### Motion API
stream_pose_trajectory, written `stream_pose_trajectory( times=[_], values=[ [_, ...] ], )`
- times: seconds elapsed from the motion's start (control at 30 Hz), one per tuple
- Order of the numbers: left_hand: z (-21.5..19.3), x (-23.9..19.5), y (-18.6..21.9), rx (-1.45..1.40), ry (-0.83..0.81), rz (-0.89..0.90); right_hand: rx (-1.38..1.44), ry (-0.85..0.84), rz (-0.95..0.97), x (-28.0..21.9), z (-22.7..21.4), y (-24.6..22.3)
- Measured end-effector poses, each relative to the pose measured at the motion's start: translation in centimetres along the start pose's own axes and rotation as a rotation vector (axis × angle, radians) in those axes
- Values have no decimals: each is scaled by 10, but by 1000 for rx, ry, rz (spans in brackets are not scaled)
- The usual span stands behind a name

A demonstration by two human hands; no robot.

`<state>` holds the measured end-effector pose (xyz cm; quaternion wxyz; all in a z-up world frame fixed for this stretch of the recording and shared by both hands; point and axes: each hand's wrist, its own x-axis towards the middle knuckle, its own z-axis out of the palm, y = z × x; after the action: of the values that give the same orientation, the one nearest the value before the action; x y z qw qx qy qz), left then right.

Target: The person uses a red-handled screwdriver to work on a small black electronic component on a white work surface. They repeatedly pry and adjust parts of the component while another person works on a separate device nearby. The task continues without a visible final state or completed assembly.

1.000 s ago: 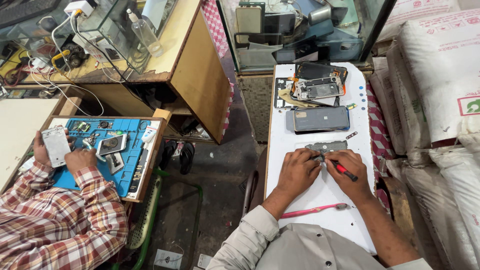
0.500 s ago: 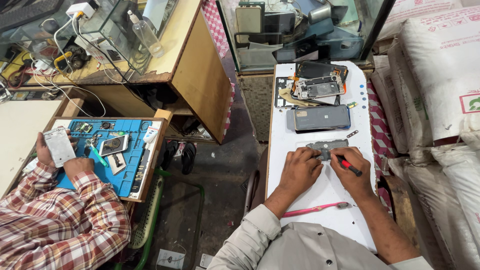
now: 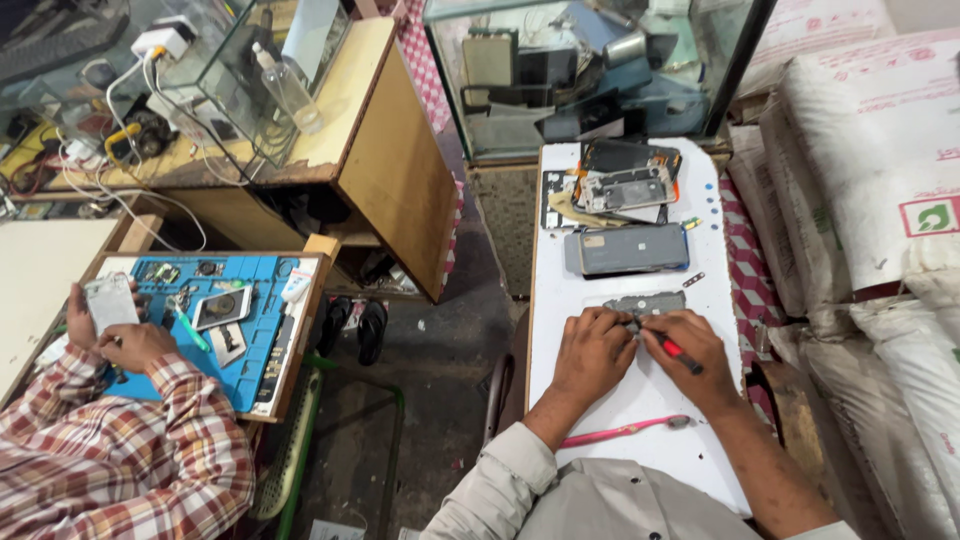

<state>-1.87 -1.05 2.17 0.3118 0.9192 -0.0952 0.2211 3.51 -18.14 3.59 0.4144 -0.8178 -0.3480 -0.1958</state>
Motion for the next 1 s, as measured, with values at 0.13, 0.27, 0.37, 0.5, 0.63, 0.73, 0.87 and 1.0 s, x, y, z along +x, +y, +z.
stream_pose_trajectory(
  times=[0.13, 0.27, 0.37, 0.5, 0.63, 0.73, 0.87, 1.0],
  values=[
    [-2, 1, 4, -3, -5, 4, -17, 41, 35, 2, 0, -1],
    [-2, 1, 3, -3, 2, 10, -14, 49, 55, 1, 2, 2],
    [0, 1, 2, -6, 5, 11, -28, 47, 51, 0, 4, 4],
    [2, 0, 2, 17, -11, 20, -25, 34, 102, -3, 6, 8],
    [2, 1, 2, 21, -18, 22, -37, 84, 126, -2, 6, 11],
    [3, 0, 2, 28, -23, 17, -56, 129, 159, -3, 4, 12],
    [2, -1, 2, 39, -18, 42, -22, 129, 160, -3, 0, 8],
    [-1, -4, 1, 32, -23, 61, 45, 92, 37, -3, -3, 3]
  ],
)
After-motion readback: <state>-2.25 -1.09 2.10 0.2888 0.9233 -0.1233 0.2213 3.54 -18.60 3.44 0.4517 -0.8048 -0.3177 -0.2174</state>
